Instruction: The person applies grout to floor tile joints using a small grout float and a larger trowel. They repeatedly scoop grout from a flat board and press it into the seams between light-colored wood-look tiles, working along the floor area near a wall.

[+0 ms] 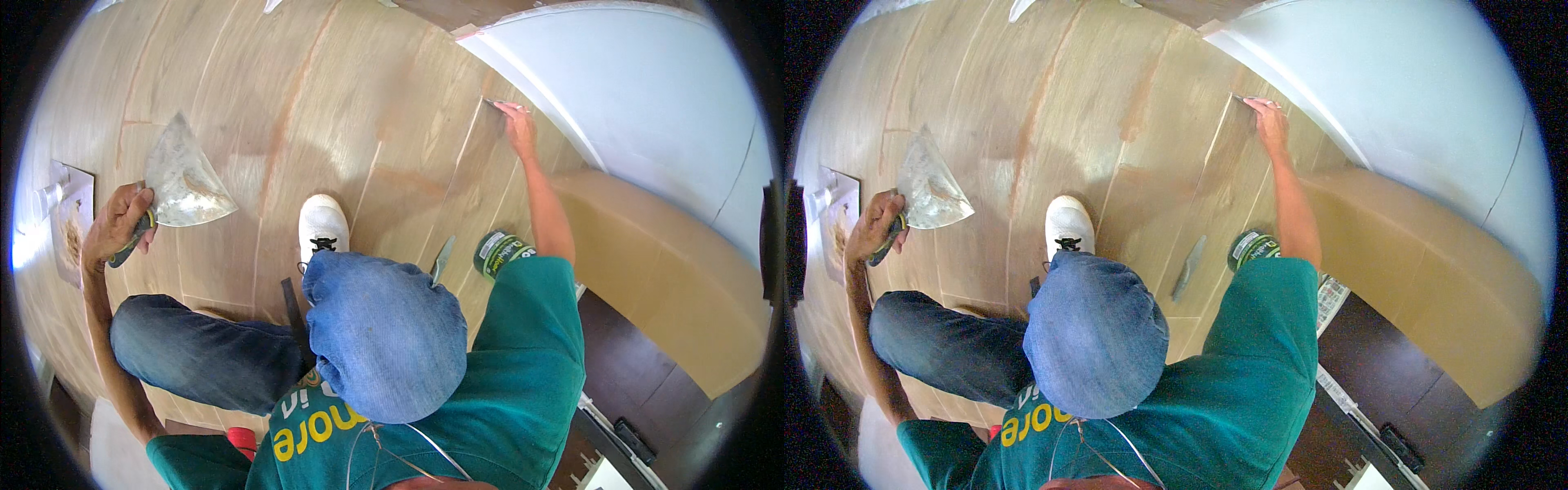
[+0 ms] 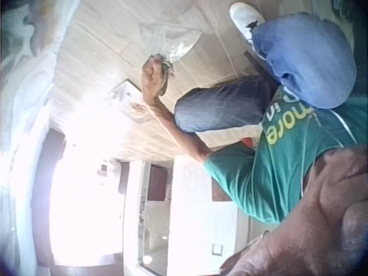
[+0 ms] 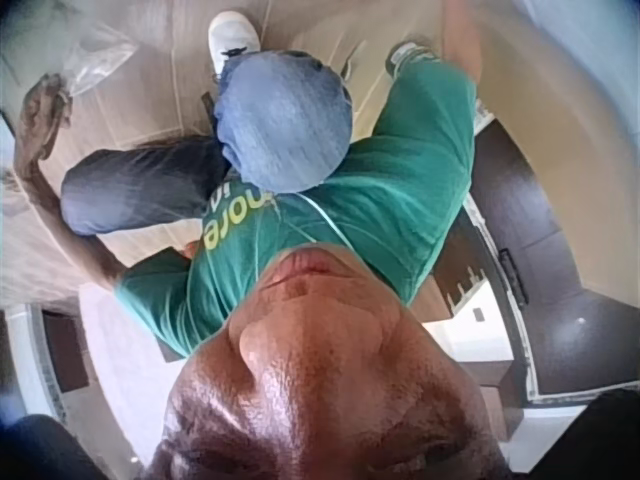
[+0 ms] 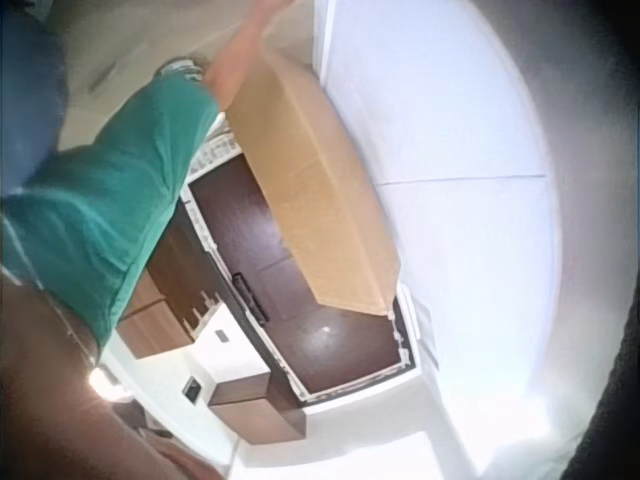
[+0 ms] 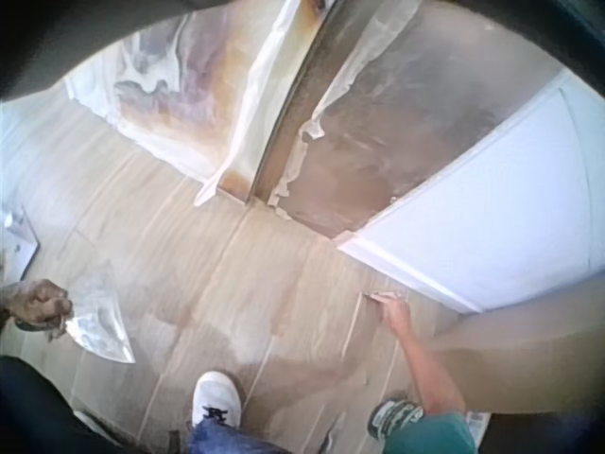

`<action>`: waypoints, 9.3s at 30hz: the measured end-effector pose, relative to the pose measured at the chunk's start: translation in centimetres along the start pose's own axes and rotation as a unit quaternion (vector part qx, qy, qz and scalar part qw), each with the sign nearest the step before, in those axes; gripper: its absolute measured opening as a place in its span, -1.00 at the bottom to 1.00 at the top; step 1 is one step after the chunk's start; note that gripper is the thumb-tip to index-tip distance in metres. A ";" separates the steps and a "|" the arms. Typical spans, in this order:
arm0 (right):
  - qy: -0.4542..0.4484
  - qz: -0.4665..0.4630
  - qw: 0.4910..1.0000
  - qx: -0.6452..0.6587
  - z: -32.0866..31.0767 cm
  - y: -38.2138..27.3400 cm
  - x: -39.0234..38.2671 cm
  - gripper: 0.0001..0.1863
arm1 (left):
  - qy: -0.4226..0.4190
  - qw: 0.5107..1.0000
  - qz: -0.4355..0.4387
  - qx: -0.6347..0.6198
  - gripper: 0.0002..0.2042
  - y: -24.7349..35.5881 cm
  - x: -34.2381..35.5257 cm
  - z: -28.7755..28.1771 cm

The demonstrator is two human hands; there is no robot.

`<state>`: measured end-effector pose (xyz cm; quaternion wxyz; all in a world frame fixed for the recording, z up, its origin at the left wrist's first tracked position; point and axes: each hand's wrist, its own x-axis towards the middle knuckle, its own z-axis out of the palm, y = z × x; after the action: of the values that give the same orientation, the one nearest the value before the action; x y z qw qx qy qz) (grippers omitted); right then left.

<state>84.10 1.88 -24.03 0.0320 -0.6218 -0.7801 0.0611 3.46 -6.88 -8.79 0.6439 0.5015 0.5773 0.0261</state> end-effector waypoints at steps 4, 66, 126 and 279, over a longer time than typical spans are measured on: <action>0.016 0.096 0.994 0.044 -0.8 0.9 -1.1 -0.67 | -0.017 1.000 0.010 -0.002 -0.57 -0.2 0.9 -0.5; -0.136 -0.561 0.817 0.006 12.0 -108.1 18.7 -0.66 | 0.704 0.465 0.144 -0.517 -0.79 -51.0 -7.3 -5.1; -0.177 -0.555 0.787 -0.204 18.7 -118.6 20.0 -0.57 | 0.684 0.530 0.055 -0.497 -0.68 -51.1 -7.9 -5.4; 0.010 -0.100 0.995 0.005 9.4 -11.7 -14.8 -0.54 | -0.077 0.986 0.068 0.134 -0.57 4.2 -0.8 15.0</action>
<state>74.91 -15.65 -31.38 0.0489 -0.5408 -0.8380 0.0548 17.05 -14.54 -7.90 0.6102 0.6220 0.4884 -0.0465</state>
